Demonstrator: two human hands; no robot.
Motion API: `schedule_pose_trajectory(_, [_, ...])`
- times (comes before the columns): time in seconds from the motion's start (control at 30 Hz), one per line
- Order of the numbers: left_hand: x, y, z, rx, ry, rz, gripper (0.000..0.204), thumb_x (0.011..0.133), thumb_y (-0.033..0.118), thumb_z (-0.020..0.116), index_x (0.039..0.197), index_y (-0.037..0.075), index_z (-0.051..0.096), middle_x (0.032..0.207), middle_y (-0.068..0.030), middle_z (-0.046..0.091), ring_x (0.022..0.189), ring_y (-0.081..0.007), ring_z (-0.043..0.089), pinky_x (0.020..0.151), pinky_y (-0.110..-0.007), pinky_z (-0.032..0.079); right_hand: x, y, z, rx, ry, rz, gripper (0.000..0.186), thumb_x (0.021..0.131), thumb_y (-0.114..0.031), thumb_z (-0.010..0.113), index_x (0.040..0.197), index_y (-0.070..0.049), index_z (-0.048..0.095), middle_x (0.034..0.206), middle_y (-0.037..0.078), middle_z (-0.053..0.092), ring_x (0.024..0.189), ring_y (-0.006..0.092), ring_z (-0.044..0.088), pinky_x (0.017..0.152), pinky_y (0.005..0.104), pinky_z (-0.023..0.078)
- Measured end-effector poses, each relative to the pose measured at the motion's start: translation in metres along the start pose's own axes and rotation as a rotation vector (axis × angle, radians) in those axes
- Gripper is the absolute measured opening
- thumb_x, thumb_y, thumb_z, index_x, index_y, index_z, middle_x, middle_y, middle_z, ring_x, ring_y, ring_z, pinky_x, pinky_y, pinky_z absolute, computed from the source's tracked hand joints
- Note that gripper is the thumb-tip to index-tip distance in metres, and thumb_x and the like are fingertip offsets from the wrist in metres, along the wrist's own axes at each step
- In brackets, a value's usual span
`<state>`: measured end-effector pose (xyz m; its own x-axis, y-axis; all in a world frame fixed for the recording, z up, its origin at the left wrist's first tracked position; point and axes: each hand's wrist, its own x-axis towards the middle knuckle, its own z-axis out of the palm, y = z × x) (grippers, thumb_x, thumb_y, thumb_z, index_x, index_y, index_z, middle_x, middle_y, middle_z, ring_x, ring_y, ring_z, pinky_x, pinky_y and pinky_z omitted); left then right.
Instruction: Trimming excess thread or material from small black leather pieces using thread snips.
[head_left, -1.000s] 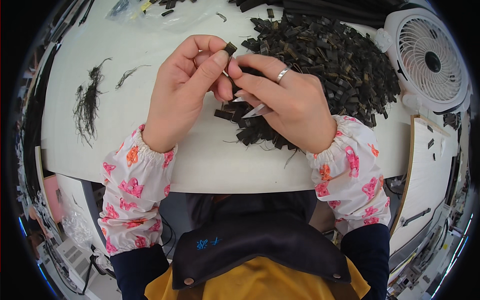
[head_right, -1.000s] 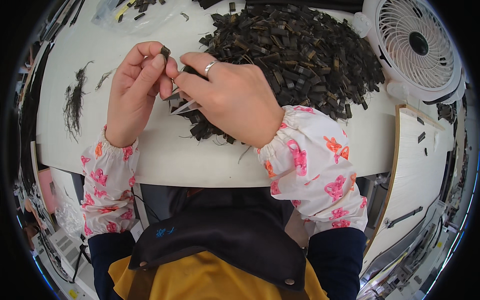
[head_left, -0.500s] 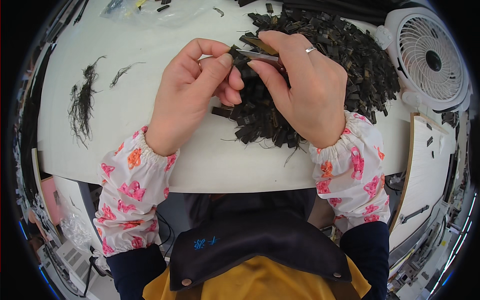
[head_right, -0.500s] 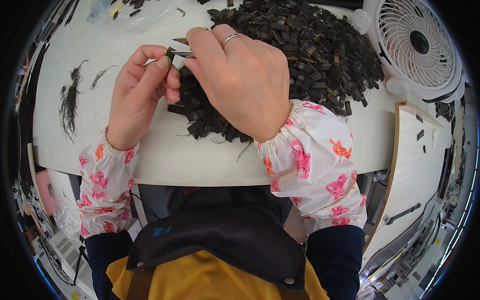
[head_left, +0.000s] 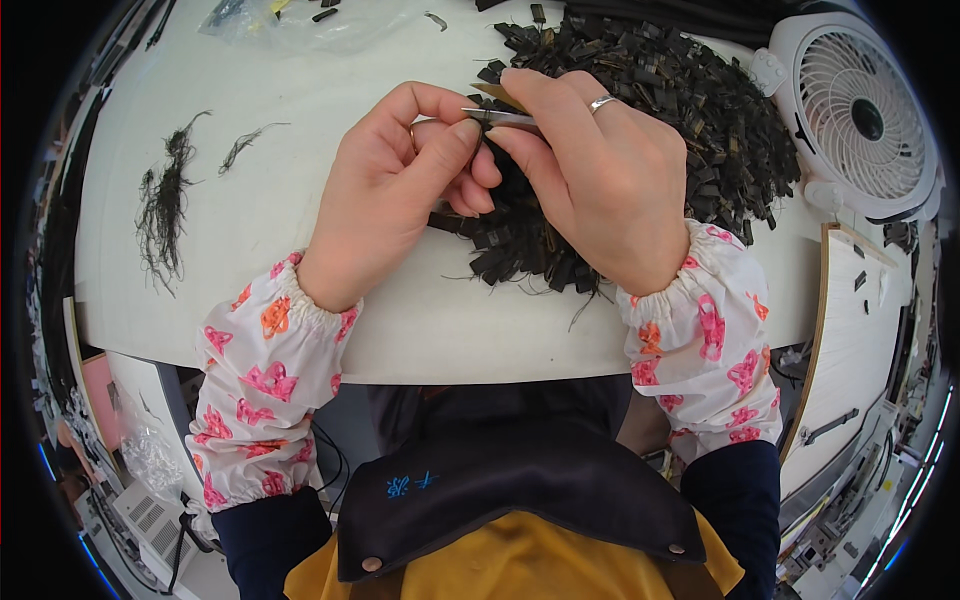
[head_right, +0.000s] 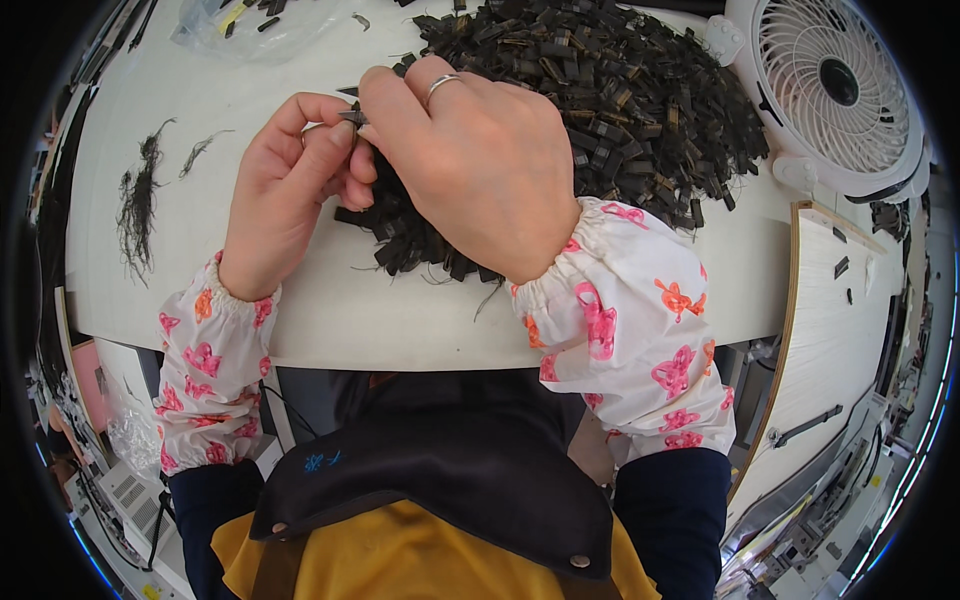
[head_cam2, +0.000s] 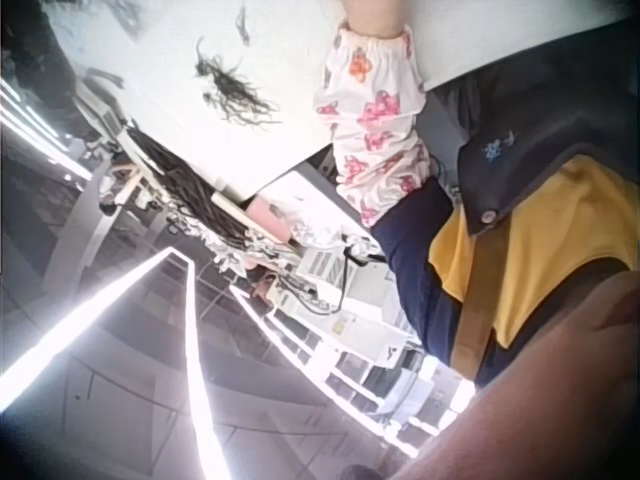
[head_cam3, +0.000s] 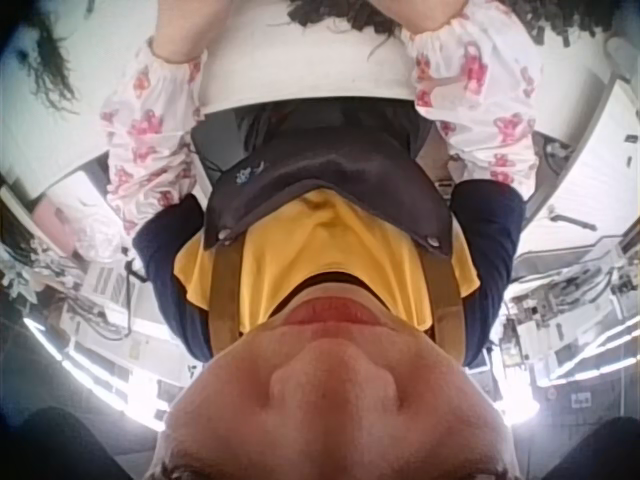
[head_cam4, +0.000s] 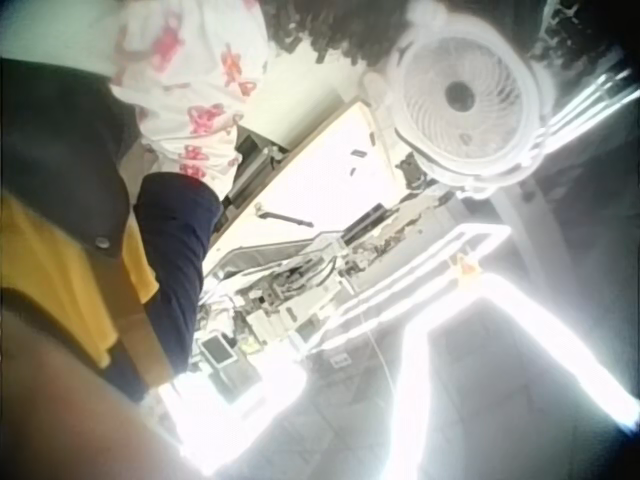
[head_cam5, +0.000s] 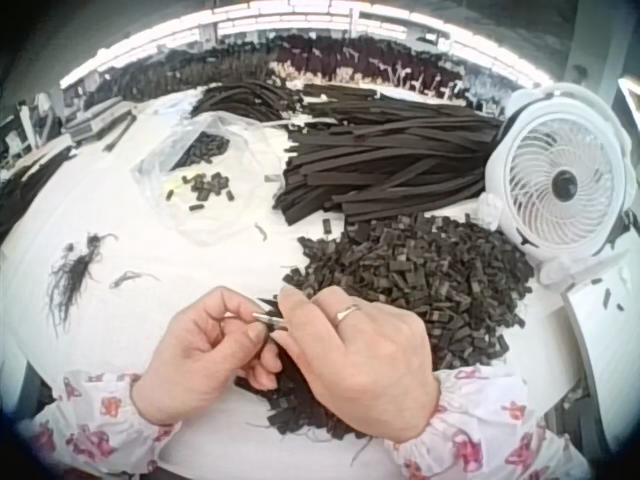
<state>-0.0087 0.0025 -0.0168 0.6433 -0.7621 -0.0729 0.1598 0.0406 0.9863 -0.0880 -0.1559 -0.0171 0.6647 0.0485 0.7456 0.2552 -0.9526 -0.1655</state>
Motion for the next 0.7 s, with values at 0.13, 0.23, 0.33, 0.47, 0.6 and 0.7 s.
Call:
schedule_pose_trajectory(0.13, [0.0,-0.002,-0.003,-0.008,-0.018,-0.005,0.013,0.095,0.014,0.048,0.106,0.005,0.048,0.077,-0.0034,0.059,0.061,-0.0082,0.056,0.058,-0.02,0.047,-0.004,0.001,-0.001,0.021,-0.087,0.052,0.02,0.073,-0.015,0.067,0.088,-0.009,0.056,0.07,0.004,0.055,0.056,0.0205,0.059,0.046,0.0315,0.046])
schedule_pose_trajectory(0.23, [0.001,0.0,-0.003,-0.024,-0.051,-0.046,0.014,0.095,0.014,0.048,0.106,0.004,0.048,0.076,-0.0031,0.059,0.061,-0.008,0.056,0.058,-0.02,0.047,0.0,0.001,-0.007,0.229,-0.082,0.186,0.022,0.072,-0.012,0.068,0.091,-0.008,0.058,0.075,0.005,0.06,0.06,0.0229,0.061,0.049,0.0312,0.047])
schedule_pose_trajectory(0.33, [0.003,-0.002,-0.005,-0.05,-0.092,-0.078,0.015,0.095,0.015,0.049,0.105,0.003,0.049,0.075,-0.0027,0.059,0.06,-0.0078,0.056,0.059,-0.02,0.047,-0.001,0.009,-0.005,0.436,-0.123,0.201,0.024,0.07,-0.007,0.069,0.093,-0.008,0.061,0.078,0.006,0.062,0.063,0.0247,0.062,0.053,0.0315,0.048])
schedule_pose_trajectory(0.47, [0.002,0.0,-0.006,-0.037,-0.12,-0.08,0.019,0.095,0.016,0.05,0.108,0.002,0.049,0.076,-0.0028,0.059,0.061,-0.0072,0.056,0.06,-0.021,0.048,0.0,0.013,-0.004,0.454,-0.156,0.12,0.026,0.066,0.0,0.069,0.09,-0.009,0.063,0.077,0.005,0.062,0.064,0.0239,0.062,0.053,0.0316,0.049])
schedule_pose_trajectory(0.6, [0.001,-0.001,-0.003,-0.026,-0.129,-0.037,0.019,0.095,0.012,0.049,0.108,-0.002,0.051,0.08,-0.005,0.062,0.066,-0.0076,0.059,0.062,-0.02,0.05,0.0,0.016,-0.005,0.271,-0.147,-0.002,0.023,0.065,-0.005,0.071,0.086,-0.01,0.062,0.073,0.003,0.059,0.061,0.0212,0.061,0.05,0.031,0.048])
schedule_pose_trajectory(0.7, [-0.002,-0.002,0.0,0.096,-0.064,-0.025,0.021,0.094,0.01,0.05,0.11,-0.003,0.053,0.079,-0.0034,0.062,0.066,-0.0063,0.058,0.062,-0.02,0.05,0.001,0.015,-0.002,0.208,-0.134,-0.076,0.021,0.066,-0.014,0.073,0.082,-0.011,0.061,0.069,0.002,0.058,0.058,0.0203,0.06,0.048,0.0308,0.047])
